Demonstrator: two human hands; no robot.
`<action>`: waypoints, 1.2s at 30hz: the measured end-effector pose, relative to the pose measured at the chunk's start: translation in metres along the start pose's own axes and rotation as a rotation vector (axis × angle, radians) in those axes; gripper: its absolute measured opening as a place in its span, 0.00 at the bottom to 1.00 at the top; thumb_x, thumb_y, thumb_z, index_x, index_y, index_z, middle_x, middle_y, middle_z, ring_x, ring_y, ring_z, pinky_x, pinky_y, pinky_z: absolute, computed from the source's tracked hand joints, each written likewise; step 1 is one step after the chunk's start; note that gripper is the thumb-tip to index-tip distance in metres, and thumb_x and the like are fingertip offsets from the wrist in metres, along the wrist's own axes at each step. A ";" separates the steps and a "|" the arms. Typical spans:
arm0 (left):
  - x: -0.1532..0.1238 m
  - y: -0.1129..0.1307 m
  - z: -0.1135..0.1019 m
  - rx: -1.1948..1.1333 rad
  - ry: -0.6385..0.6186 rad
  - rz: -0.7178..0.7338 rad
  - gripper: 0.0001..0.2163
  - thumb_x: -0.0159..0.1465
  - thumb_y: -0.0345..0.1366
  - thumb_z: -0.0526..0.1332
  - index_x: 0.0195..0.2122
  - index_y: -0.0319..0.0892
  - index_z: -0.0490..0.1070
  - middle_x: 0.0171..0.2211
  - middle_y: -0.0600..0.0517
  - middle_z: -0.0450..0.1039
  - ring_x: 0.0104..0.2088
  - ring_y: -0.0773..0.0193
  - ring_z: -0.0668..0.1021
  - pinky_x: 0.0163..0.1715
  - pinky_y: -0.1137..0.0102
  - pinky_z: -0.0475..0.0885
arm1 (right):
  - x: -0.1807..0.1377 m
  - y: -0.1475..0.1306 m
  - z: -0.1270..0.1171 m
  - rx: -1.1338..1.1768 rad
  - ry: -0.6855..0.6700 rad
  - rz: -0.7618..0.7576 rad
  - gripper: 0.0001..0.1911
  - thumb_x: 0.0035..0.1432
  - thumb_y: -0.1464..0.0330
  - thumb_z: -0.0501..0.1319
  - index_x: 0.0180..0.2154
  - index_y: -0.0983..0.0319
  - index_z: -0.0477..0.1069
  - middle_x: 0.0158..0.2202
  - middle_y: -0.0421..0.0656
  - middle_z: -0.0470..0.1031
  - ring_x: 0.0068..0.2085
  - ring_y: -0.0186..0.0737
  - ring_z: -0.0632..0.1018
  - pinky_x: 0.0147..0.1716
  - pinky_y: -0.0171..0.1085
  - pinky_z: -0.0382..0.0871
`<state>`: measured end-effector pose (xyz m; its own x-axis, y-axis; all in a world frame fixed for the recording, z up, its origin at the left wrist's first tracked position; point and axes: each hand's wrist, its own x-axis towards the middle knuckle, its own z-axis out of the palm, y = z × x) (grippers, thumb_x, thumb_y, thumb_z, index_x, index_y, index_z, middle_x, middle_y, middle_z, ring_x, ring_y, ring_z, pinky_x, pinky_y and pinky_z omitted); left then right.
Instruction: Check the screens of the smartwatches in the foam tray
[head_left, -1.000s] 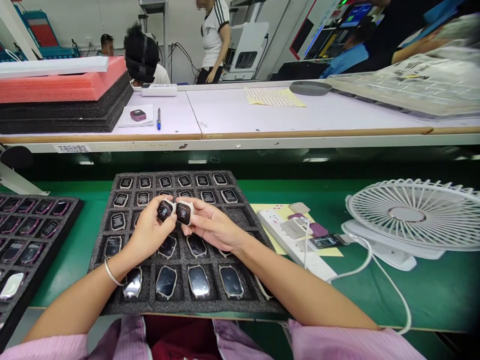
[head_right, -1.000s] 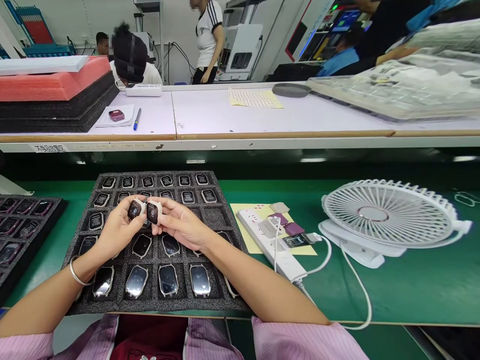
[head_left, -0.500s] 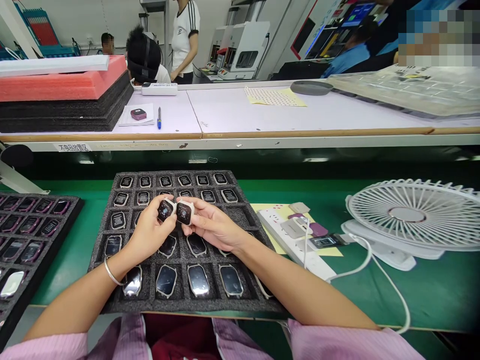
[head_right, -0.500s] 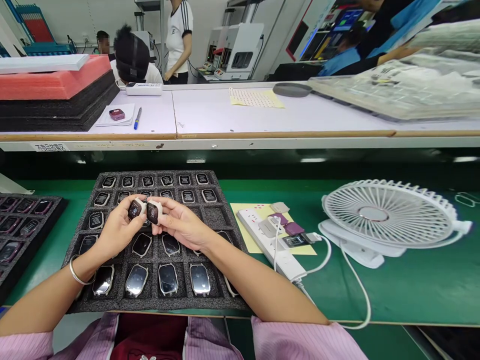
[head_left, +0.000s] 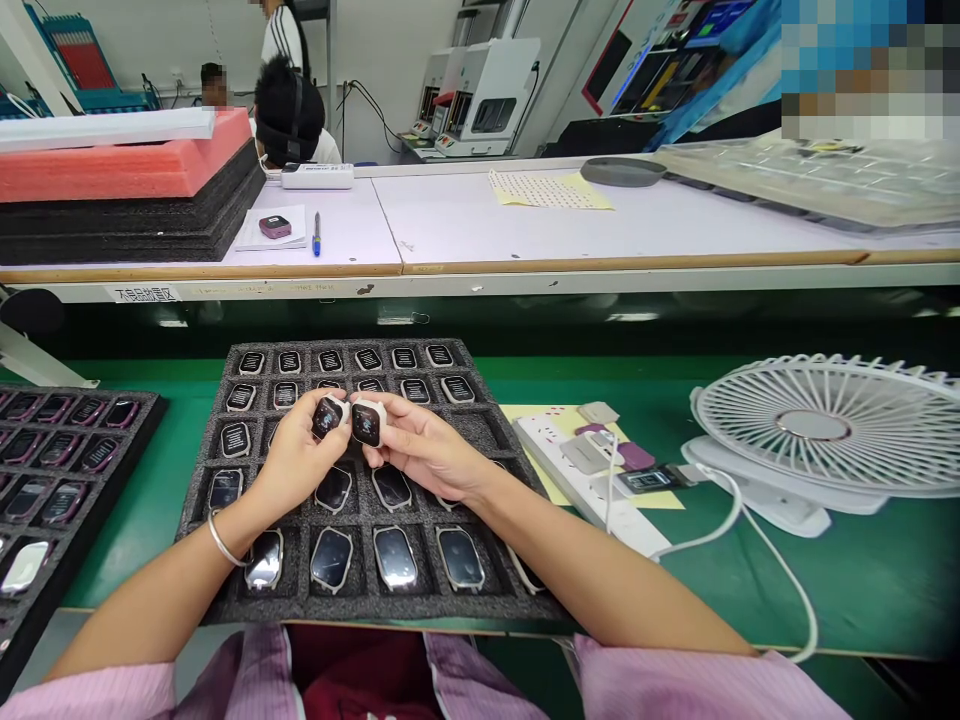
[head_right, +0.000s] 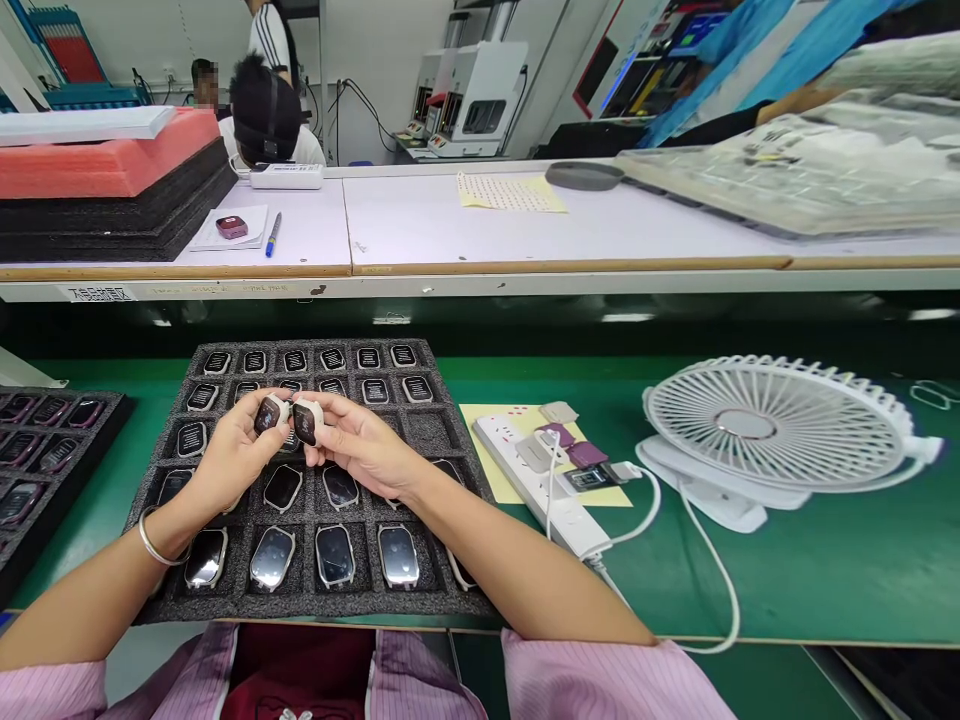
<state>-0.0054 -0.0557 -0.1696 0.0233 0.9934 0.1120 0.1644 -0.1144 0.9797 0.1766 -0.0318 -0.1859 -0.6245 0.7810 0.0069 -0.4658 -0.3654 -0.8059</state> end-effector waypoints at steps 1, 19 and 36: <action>0.001 0.001 0.000 -0.039 0.004 -0.034 0.17 0.56 0.37 0.66 0.46 0.40 0.70 0.40 0.50 0.75 0.37 0.64 0.76 0.38 0.70 0.71 | 0.000 -0.001 0.000 0.003 0.010 0.004 0.25 0.52 0.65 0.74 0.51 0.58 0.75 0.37 0.39 0.77 0.32 0.33 0.78 0.34 0.34 0.72; 0.004 0.008 -0.004 -0.436 -0.081 -0.257 0.23 0.57 0.38 0.66 0.53 0.41 0.69 0.41 0.48 0.79 0.27 0.64 0.82 0.32 0.66 0.79 | 0.002 -0.010 -0.006 -0.075 0.194 -0.046 0.20 0.54 0.70 0.66 0.50 0.59 0.70 0.37 0.41 0.79 0.29 0.35 0.78 0.30 0.36 0.69; 0.004 0.005 -0.001 -0.310 -0.102 -0.208 0.17 0.54 0.32 0.63 0.46 0.41 0.68 0.40 0.50 0.79 0.26 0.66 0.82 0.31 0.68 0.81 | 0.001 -0.003 -0.004 -0.265 0.225 -0.104 0.17 0.54 0.70 0.67 0.47 0.59 0.70 0.34 0.39 0.77 0.26 0.32 0.77 0.28 0.35 0.69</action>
<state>-0.0055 -0.0520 -0.1645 0.1212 0.9880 -0.0958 -0.1292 0.1114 0.9853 0.1796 -0.0277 -0.1854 -0.4149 0.9098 -0.0093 -0.3230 -0.1569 -0.9333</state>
